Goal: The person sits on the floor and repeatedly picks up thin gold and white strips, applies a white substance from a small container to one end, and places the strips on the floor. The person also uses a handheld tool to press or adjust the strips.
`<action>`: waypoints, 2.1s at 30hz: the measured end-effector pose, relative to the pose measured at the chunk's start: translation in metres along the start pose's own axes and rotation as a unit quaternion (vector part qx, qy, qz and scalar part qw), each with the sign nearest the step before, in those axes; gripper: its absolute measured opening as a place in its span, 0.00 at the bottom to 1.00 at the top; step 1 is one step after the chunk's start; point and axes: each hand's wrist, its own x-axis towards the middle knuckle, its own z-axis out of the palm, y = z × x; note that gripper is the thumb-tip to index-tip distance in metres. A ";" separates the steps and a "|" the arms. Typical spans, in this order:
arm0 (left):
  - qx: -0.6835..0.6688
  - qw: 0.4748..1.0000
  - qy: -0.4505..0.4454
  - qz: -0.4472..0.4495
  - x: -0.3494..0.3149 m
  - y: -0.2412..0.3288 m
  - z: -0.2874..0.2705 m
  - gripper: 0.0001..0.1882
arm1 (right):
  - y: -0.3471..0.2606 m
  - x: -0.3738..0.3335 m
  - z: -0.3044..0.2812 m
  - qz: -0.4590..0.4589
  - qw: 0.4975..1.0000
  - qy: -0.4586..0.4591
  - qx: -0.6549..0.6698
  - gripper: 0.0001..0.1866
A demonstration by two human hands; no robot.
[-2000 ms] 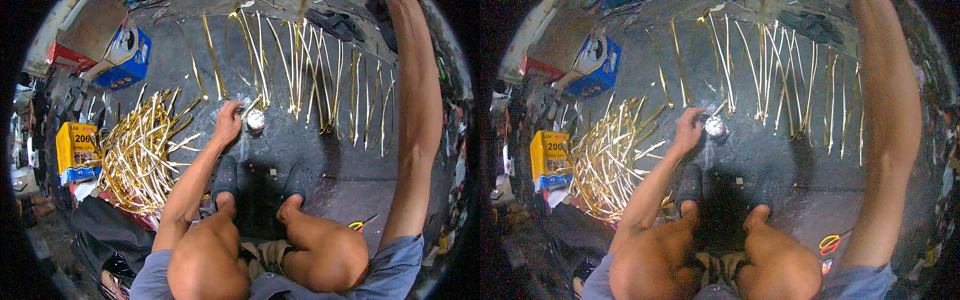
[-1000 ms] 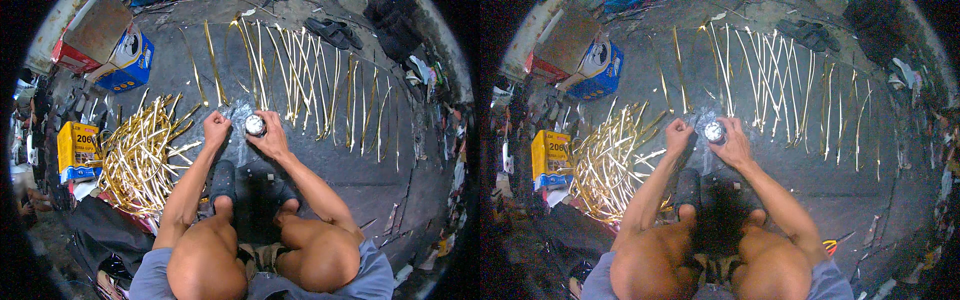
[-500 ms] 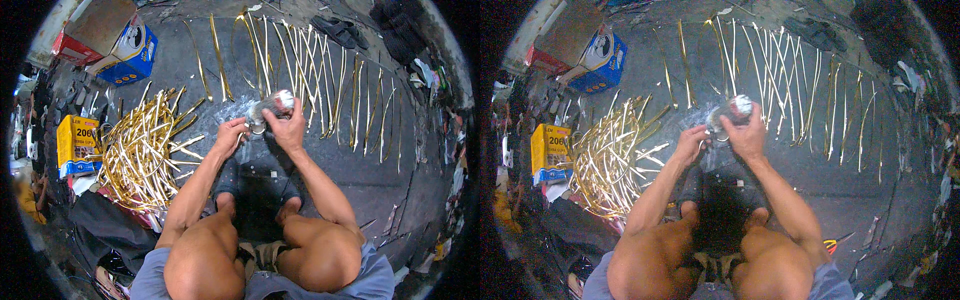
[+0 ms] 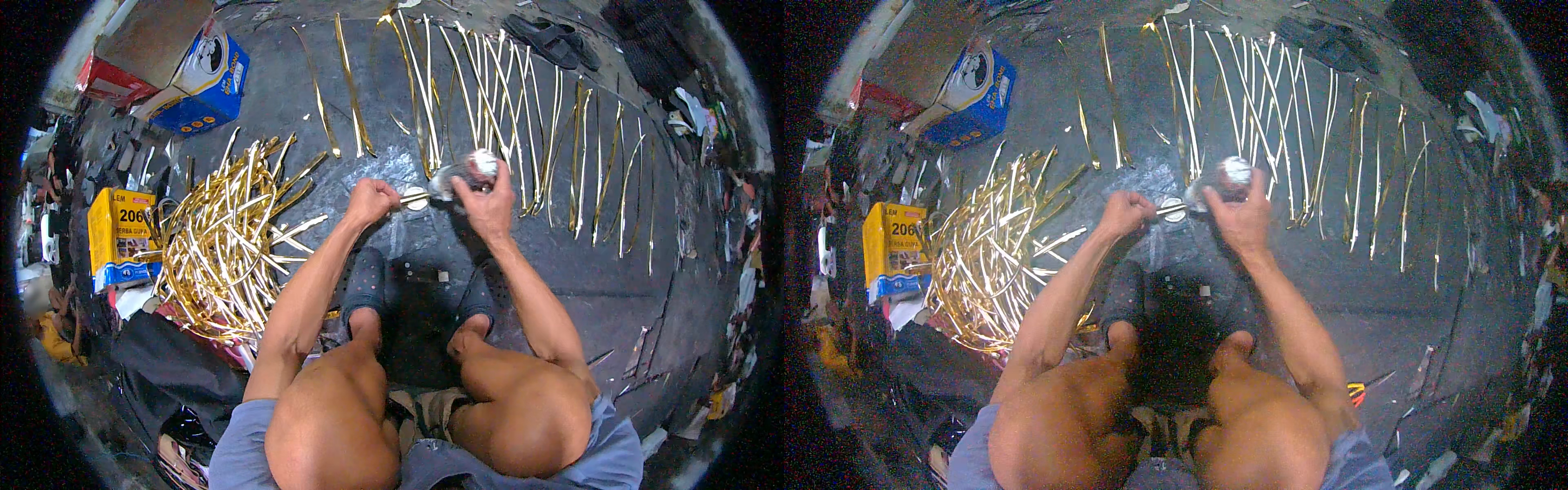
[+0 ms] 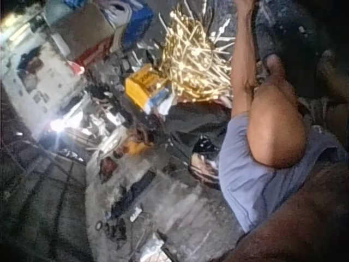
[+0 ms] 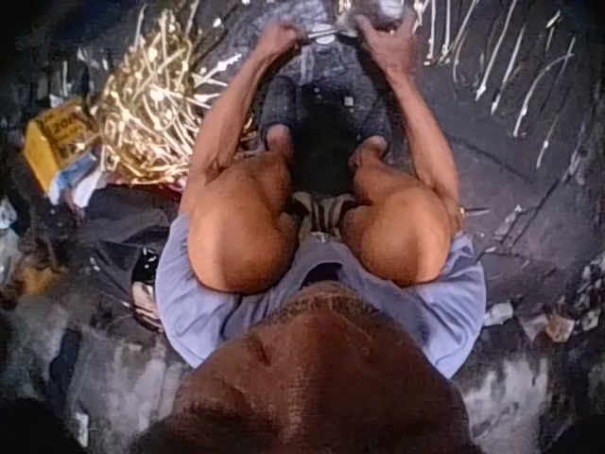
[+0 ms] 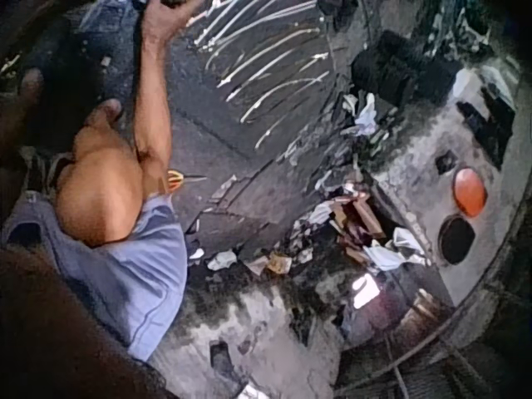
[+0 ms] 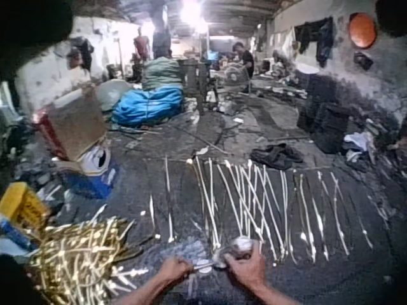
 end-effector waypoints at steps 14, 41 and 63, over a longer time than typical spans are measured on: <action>-0.032 0.935 0.024 0.352 -0.048 0.046 0.020 0.33 | 0.016 -0.033 0.033 -0.209 0.957 -0.129 -0.154 0.36; 0.065 0.928 0.033 0.367 -0.036 0.033 0.025 0.31 | -0.109 0.046 -0.172 0.165 0.781 -0.099 0.594 0.08; 0.488 0.827 0.268 0.083 -0.105 -0.074 -0.090 0.21 | -0.119 0.258 -0.298 -0.235 0.936 0.150 0.216 0.03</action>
